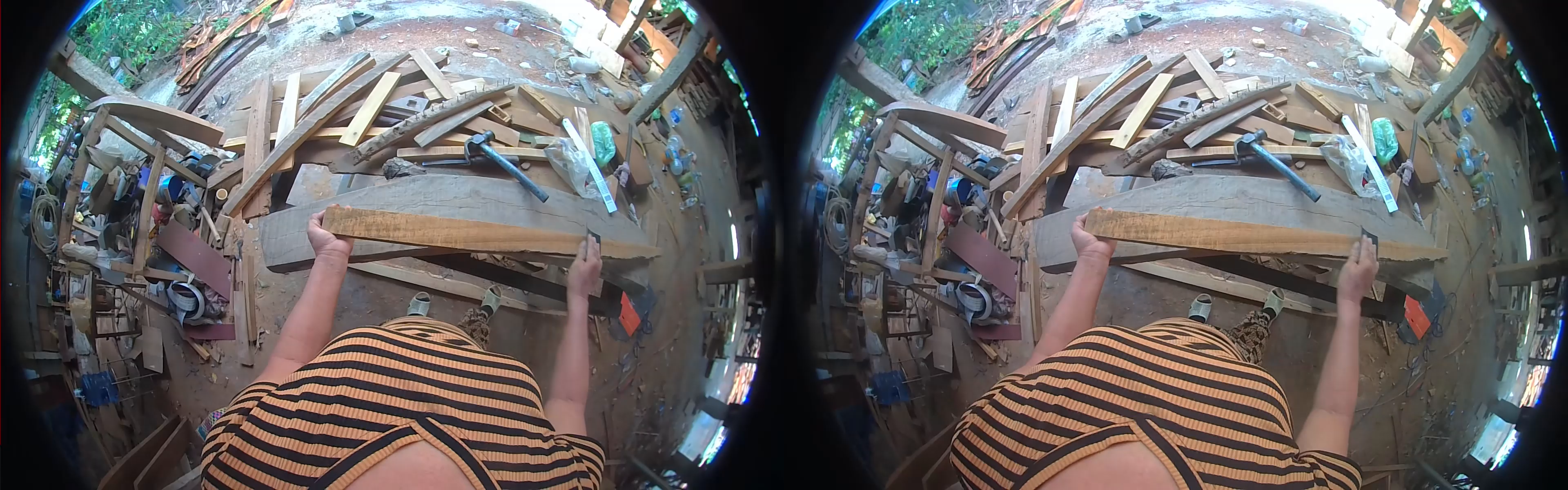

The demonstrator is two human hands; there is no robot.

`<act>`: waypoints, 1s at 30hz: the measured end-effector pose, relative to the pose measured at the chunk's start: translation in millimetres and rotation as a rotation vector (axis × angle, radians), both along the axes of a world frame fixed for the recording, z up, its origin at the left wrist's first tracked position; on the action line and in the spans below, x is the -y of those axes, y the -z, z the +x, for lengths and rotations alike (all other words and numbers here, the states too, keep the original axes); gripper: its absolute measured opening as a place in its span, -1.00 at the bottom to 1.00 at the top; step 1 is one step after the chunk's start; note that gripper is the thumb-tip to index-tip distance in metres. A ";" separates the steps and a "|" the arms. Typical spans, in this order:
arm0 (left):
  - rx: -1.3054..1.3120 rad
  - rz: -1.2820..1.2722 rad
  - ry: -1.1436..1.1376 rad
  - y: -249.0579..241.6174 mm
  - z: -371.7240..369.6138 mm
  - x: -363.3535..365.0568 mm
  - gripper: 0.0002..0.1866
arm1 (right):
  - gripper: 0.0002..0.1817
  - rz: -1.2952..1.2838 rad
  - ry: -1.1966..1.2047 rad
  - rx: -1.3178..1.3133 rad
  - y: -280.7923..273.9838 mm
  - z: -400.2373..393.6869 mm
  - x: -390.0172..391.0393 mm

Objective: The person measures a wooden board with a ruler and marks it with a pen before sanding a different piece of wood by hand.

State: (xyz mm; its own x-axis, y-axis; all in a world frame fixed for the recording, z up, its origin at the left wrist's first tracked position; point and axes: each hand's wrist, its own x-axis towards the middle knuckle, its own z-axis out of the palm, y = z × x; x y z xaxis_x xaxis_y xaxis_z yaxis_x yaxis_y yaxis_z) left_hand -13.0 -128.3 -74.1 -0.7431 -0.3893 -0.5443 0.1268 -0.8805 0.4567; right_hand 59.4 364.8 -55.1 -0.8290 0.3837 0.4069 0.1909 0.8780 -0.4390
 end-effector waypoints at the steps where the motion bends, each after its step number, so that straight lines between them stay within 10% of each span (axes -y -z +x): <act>1: -0.013 0.018 0.011 1.3 -0.2 2.3 -0.73 | -0.63 -0.105 0.096 0.044 -7.1 -5.0 20.9; 2: -0.012 0.015 0.011 -1.7 -1.2 1.7 -0.73 | -0.62 0.163 -0.040 -0.114 8.3 -10.0 50.7; 10: -0.004 -0.071 -0.016 -15.9 -3.7 0.8 -0.75 | -0.60 -0.084 -1.061 -0.105 -54.7 -4.4 292.0; 17: 0.009 0.037 0.039 -1.7 -6.8 7.1 -0.79 | -0.63 0.187 -0.247 -0.098 4.2 4.9 34.5; 19: 0.017 0.014 0.008 0.0 -6.5 5.0 -0.78 | -0.63 -0.330 0.120 -0.018 11.3 10.9 -4.7; 21: -0.001 0.033 0.035 3.7 -7.3 5.4 -0.76 | -0.62 -0.274 0.202 -0.003 1.2 10.4 21.1; 23: 0.038 0.022 0.003 -11.4 -6.1 -1.2 -0.75 | -0.62 0.179 0.018 -0.113 5.6 3.9 84.4; 30: 0.071 0.050 0.043 -5.6 -3.3 3.5 -0.75 | -0.64 -0.052 -0.911 -0.078 -40.9 -2.8 280.8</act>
